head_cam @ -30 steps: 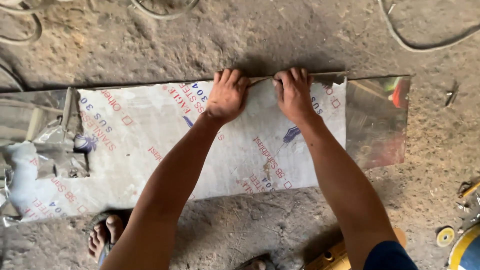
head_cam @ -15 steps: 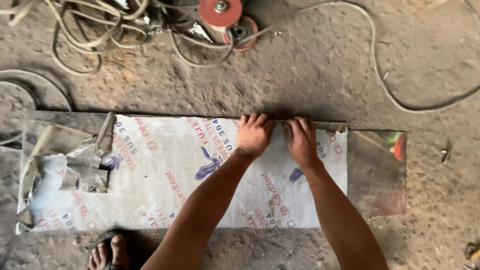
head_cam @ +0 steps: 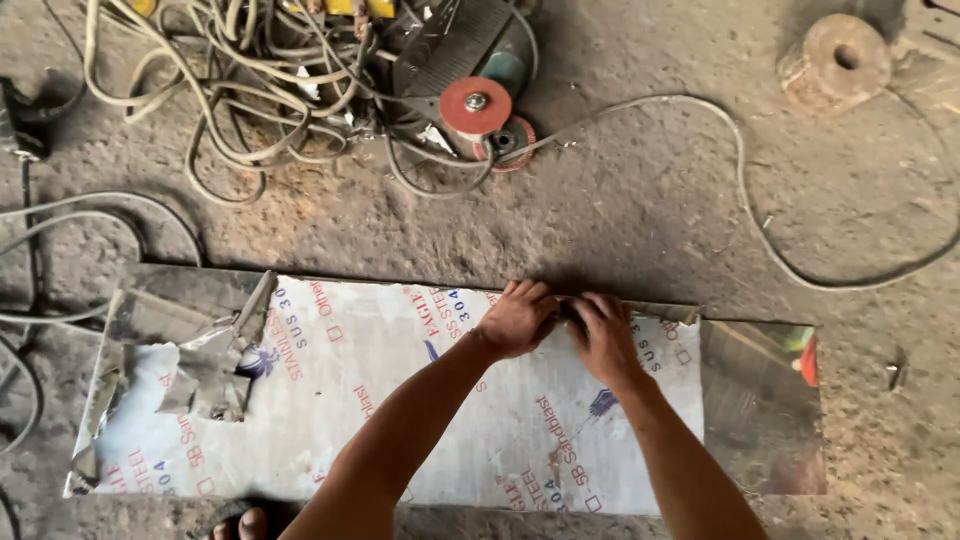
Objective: Using an angle grinder on a metal sheet and then peeling off the protective plastic film by hand.
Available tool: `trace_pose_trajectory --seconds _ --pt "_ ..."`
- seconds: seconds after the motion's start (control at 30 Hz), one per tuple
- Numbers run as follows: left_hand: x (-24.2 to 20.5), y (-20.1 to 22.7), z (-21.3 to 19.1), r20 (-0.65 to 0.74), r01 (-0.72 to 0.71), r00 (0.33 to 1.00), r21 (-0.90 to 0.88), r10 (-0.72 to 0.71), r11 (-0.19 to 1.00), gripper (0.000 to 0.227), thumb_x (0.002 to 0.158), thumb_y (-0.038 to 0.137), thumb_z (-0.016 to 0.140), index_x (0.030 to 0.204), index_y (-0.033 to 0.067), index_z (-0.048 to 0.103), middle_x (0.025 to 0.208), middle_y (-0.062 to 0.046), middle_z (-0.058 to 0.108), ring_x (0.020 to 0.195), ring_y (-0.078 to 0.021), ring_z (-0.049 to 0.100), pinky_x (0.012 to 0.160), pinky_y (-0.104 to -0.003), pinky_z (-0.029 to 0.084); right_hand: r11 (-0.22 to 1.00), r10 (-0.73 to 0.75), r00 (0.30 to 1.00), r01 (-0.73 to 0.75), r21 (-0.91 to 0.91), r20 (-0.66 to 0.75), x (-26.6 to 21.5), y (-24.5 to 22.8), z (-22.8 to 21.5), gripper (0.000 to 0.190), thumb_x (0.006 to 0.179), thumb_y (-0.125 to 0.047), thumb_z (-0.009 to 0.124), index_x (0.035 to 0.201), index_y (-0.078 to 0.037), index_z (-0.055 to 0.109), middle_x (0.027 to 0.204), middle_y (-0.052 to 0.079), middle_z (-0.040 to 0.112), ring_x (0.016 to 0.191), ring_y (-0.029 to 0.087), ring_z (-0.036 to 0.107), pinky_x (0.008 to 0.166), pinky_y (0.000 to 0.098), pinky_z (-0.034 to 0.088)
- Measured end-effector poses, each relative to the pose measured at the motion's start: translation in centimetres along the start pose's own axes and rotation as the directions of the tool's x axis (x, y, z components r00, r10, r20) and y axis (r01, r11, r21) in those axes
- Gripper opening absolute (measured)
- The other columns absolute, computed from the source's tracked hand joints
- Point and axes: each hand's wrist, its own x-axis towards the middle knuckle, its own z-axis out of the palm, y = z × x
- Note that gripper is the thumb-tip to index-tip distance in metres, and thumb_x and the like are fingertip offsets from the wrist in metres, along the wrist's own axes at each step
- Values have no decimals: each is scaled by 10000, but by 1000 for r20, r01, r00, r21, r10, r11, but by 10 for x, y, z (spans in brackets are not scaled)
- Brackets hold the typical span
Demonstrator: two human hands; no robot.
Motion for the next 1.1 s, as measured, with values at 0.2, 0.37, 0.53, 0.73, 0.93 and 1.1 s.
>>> trace_pose_trajectory --seconds 0.2,0.37,0.53,0.73,0.93,1.1 --pt "-33 -21 -12 -189 79 980 126 -54 989 293 940 355 656 1149 171 746 1165 -94 584 1072 -338 552 901 -529 439 998 15 995 -10 57 -96 -4 10 14 85 991 -246 667 1069 -212 660 1024 -36 641 1019 225 645 930 390 435" --pt "-42 -34 -13 -392 48 920 95 -7 994 112 946 281 677 1001 236 763 1028 -25 611 967 -290 580 805 -438 464 979 -109 994 101 177 32 2 25 13 132 1010 -198 640 1118 -135 683 1013 59 645 988 312 626 922 461 438" --pt "-44 -25 -10 -394 167 905 -9 -157 986 162 930 257 679 1042 182 769 1024 -37 594 952 -298 563 771 -416 489 970 -40 998 28 241 45 21 -22 7 413 916 -258 784 1289 -128 663 1116 103 652 1072 345 629 948 482 441" --pt "-42 -31 0 -354 214 913 -9 -204 977 172 905 253 697 1034 155 755 1038 -49 576 969 -310 550 789 -433 498 974 67 996 -53 218 -54 34 -48 32 202 905 -155 784 1091 -120 714 1012 86 651 982 333 631 918 480 441" --pt "-56 -35 2 -198 201 964 102 -178 974 163 961 227 588 1068 111 629 1113 -101 518 1040 -324 488 896 -444 386 964 22 997 0 264 -80 28 -48 41 98 949 -161 755 1025 -150 694 989 50 648 972 301 623 934 448 407" --pt "-79 -40 -48 -95 290 954 44 -285 956 275 986 168 513 1220 99 640 1265 -150 572 1165 -361 500 1024 -494 347 946 -55 998 58 320 -18 27 -38 42 106 965 -210 728 1067 -187 709 1039 23 678 1013 274 642 971 429 395"
